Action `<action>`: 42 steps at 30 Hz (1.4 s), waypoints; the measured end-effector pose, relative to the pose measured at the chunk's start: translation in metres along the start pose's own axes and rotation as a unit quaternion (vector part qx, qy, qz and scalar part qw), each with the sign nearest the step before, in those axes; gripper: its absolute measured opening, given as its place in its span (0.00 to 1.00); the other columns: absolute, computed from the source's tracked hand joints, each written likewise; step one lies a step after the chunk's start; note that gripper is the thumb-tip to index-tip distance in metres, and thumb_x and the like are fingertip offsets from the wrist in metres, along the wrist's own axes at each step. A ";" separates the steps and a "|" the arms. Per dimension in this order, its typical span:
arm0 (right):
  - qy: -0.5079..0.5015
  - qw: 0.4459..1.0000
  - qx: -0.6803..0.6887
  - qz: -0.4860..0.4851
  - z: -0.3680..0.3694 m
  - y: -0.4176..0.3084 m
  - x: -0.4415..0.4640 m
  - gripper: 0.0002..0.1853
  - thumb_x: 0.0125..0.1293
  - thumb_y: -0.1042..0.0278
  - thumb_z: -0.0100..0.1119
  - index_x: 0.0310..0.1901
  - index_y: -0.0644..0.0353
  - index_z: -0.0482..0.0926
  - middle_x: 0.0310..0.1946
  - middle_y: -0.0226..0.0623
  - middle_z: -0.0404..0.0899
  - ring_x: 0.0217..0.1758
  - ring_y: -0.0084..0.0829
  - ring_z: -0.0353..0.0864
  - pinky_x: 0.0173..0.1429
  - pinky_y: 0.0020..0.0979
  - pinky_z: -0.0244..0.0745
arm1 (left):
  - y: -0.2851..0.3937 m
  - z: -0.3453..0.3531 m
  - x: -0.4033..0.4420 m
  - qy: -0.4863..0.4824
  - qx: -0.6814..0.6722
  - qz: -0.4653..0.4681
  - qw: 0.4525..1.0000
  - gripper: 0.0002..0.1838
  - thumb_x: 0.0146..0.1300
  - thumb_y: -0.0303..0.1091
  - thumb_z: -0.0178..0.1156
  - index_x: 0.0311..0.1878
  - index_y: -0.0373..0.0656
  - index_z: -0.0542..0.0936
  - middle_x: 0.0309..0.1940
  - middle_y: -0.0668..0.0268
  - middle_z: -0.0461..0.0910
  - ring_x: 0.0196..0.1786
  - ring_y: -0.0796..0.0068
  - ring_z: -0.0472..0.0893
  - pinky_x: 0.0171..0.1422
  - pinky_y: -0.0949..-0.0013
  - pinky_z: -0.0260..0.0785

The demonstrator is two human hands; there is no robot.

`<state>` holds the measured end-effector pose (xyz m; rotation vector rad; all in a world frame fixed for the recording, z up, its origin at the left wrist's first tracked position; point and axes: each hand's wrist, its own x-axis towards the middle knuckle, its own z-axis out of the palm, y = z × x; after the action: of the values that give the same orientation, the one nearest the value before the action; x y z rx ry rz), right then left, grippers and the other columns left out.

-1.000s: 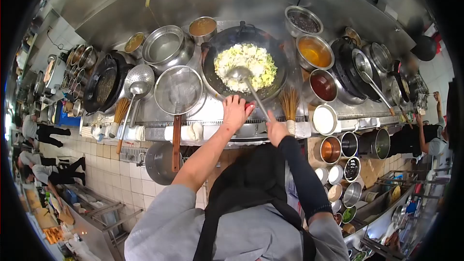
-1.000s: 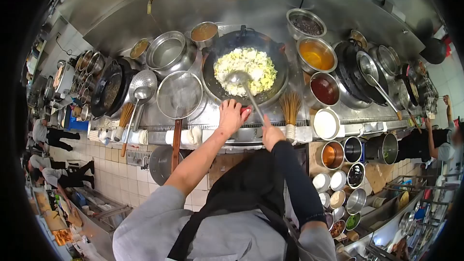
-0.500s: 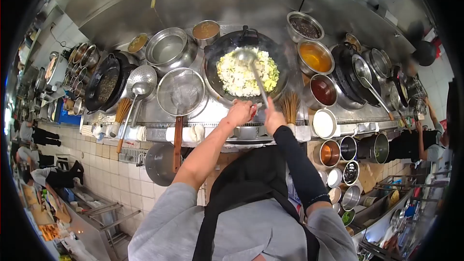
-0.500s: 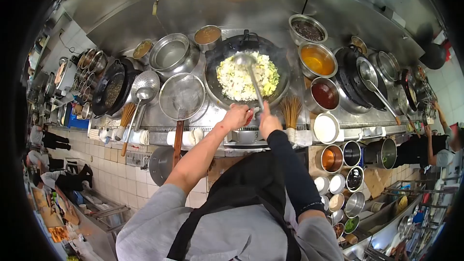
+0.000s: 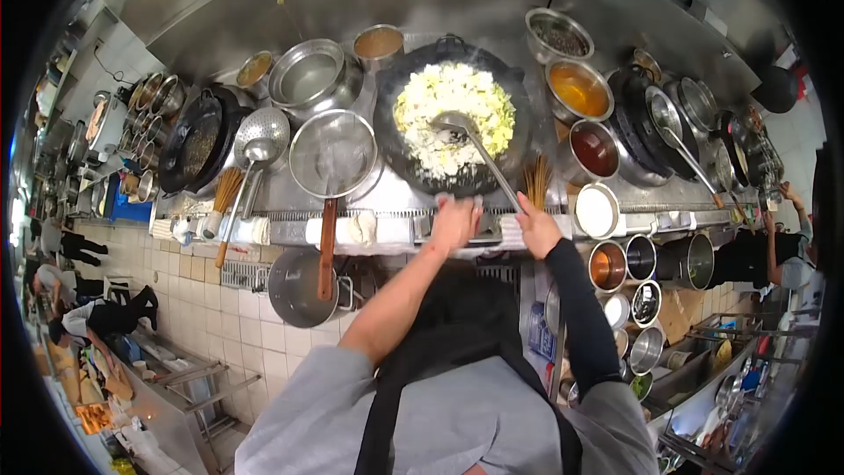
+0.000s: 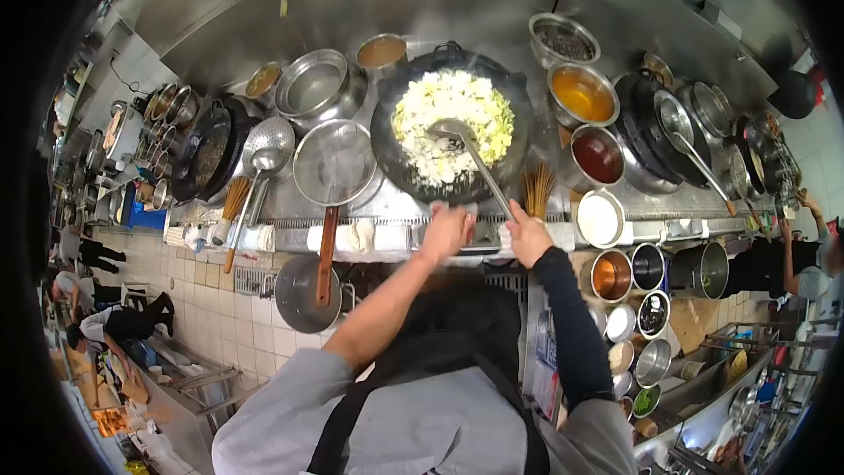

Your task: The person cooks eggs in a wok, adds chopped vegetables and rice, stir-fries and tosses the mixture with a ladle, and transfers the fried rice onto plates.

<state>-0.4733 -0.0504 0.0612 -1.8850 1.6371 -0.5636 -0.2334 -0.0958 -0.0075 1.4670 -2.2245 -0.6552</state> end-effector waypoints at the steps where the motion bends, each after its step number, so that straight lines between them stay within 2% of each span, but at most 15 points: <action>1: 0.062 0.997 -0.021 -0.038 0.013 0.002 0.005 0.31 0.80 0.65 0.56 0.80 0.60 0.66 0.34 0.68 0.83 0.40 0.69 0.83 0.47 0.59 0.76 | -0.008 0.017 -0.021 0.012 -0.051 -0.013 0.999 0.18 0.81 0.43 0.56 0.41 0.37 0.84 0.40 0.46 0.87 0.51 0.41 0.85 0.62 0.43 0.73; 2: 0.012 0.997 -0.025 0.066 -0.001 -0.030 0.002 0.31 0.81 0.68 0.55 0.83 0.56 0.64 0.53 0.71 0.82 0.56 0.69 0.82 0.60 0.51 0.79 | -0.008 0.021 -0.045 0.014 -0.055 -0.003 0.998 0.18 0.81 0.43 0.56 0.40 0.38 0.83 0.39 0.48 0.86 0.49 0.41 0.84 0.61 0.43 0.74; 7: 0.008 0.996 0.026 -0.086 -0.080 -0.070 -0.062 0.34 0.79 0.66 0.59 0.83 0.58 0.63 0.56 0.69 0.83 0.46 0.67 0.86 0.54 0.53 0.81 | 0.033 -0.030 -0.072 0.042 -0.039 0.030 0.998 0.17 0.80 0.42 0.58 0.37 0.41 0.82 0.34 0.51 0.84 0.44 0.41 0.83 0.57 0.42 0.74; 11: -0.208 0.960 0.068 0.175 -0.152 -0.110 -0.065 0.34 0.79 0.67 0.59 0.82 0.63 0.64 0.62 0.61 0.84 0.57 0.56 0.90 0.64 0.47 0.82 | 0.043 -0.095 0.008 0.028 -0.067 0.034 0.997 0.17 0.78 0.41 0.60 0.33 0.41 0.81 0.30 0.50 0.84 0.40 0.41 0.84 0.58 0.45 0.74; 13: -0.113 0.993 -0.011 -0.027 -0.088 -0.019 -0.051 0.33 0.79 0.66 0.59 0.81 0.65 0.65 0.58 0.62 0.86 0.52 0.57 0.91 0.60 0.49 0.83 | 0.022 -0.051 0.024 0.011 -0.061 0.007 0.998 0.17 0.79 0.41 0.60 0.35 0.40 0.82 0.29 0.48 0.85 0.38 0.40 0.85 0.55 0.44 0.75; 15: -0.158 0.959 0.064 0.226 -0.081 -0.076 -0.015 0.31 0.78 0.64 0.59 0.79 0.66 0.67 0.50 0.67 0.86 0.48 0.64 0.88 0.56 0.51 0.82 | -0.005 0.008 0.003 0.045 -0.051 0.005 0.998 0.16 0.80 0.42 0.58 0.40 0.38 0.82 0.33 0.45 0.85 0.43 0.38 0.85 0.53 0.41 0.76; 19: 0.087 0.989 0.081 -0.088 -0.023 -0.016 -0.029 0.31 0.79 0.66 0.59 0.79 0.65 0.68 0.41 0.64 0.86 0.41 0.59 0.88 0.48 0.48 0.80 | -0.005 0.003 -0.055 -0.061 -0.045 0.011 0.997 0.14 0.79 0.41 0.57 0.43 0.40 0.83 0.38 0.46 0.86 0.50 0.40 0.84 0.58 0.43 0.76; 21: -0.082 0.880 0.412 0.224 -0.061 -0.074 -0.055 0.33 0.84 0.65 0.56 0.85 0.55 0.61 0.33 0.35 0.77 0.22 0.23 0.72 0.25 0.28 0.71 | 0.014 -0.031 -0.048 -0.011 -0.036 0.036 0.999 0.13 0.77 0.40 0.60 0.40 0.40 0.82 0.36 0.47 0.84 0.48 0.40 0.83 0.59 0.44 0.74; 23: -0.111 0.746 0.609 0.244 -0.074 -0.074 -0.063 0.36 0.84 0.58 0.56 0.87 0.51 0.55 0.43 0.38 0.79 0.29 0.25 0.75 0.21 0.26 0.68 | 0.023 -0.064 -0.009 0.069 -0.019 0.065 0.995 0.13 0.76 0.40 0.61 0.39 0.40 0.81 0.36 0.48 0.84 0.47 0.39 0.82 0.60 0.45 0.73; 27: -0.092 0.546 0.832 -0.019 -0.117 -0.108 -0.009 0.42 0.83 0.48 0.61 0.87 0.54 0.52 0.59 0.41 0.76 0.48 0.29 0.79 0.50 0.28 0.77 | -0.002 -0.053 0.044 0.026 -0.033 0.017 0.999 0.19 0.80 0.43 0.56 0.34 0.40 0.81 0.36 0.50 0.86 0.46 0.41 0.82 0.60 0.45 0.72; 29: 0.088 0.923 0.365 -0.084 -0.101 -0.081 0.065 0.31 0.78 0.59 0.70 0.75 0.59 0.67 0.52 0.37 0.79 0.51 0.26 0.79 0.49 0.28 0.76 | -0.024 -0.031 0.062 0.009 -0.033 0.012 0.999 0.20 0.81 0.44 0.55 0.35 0.40 0.81 0.37 0.50 0.86 0.47 0.42 0.82 0.62 0.46 0.71; 32: 0.236 0.954 0.133 -0.125 -0.093 -0.068 0.244 0.18 0.80 0.60 0.67 0.32 0.60 0.75 0.25 0.31 0.79 0.31 0.26 0.80 0.47 0.30 0.78 | -0.028 -0.023 0.068 -0.019 -0.050 -0.008 0.999 0.22 0.82 0.47 0.55 0.34 0.40 0.81 0.37 0.50 0.86 0.49 0.44 0.81 0.65 0.49 0.70; 33: 0.152 0.841 0.505 -0.120 -0.111 -0.085 0.285 0.24 0.80 0.58 0.66 0.25 0.54 0.72 0.19 0.29 0.71 0.24 0.29 0.73 0.43 0.37 0.78 | -0.029 -0.021 0.067 -0.026 -0.059 -0.021 0.998 0.23 0.82 0.48 0.55 0.34 0.40 0.80 0.37 0.50 0.85 0.50 0.44 0.81 0.66 0.50 0.70; 36: 0.204 0.804 0.548 -0.112 -0.173 -0.149 0.315 0.25 0.77 0.55 0.71 0.23 0.51 0.70 0.16 0.23 0.66 0.15 0.21 0.64 0.23 0.29 0.68 | -0.037 -0.010 0.061 0.063 -0.035 0.010 0.997 0.13 0.74 0.42 0.64 0.47 0.41 0.84 0.51 0.53 0.81 0.59 0.47 0.77 0.69 0.49 0.69; 42: 0.135 0.923 0.320 -0.166 -0.103 -0.116 0.403 0.23 0.72 0.56 0.76 0.23 0.56 0.75 0.15 0.25 0.71 0.18 0.21 0.73 0.26 0.33 0.67 | -0.012 -0.009 0.045 0.182 0.043 -0.052 0.981 0.22 0.65 0.38 0.73 0.59 0.41 0.80 0.63 0.56 0.74 0.69 0.44 0.71 0.75 0.46 0.65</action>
<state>-0.3893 -0.4530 0.1933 -1.6202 1.0758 -1.3660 -0.2357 -0.1427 -0.0038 1.6072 -1.9241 -0.2921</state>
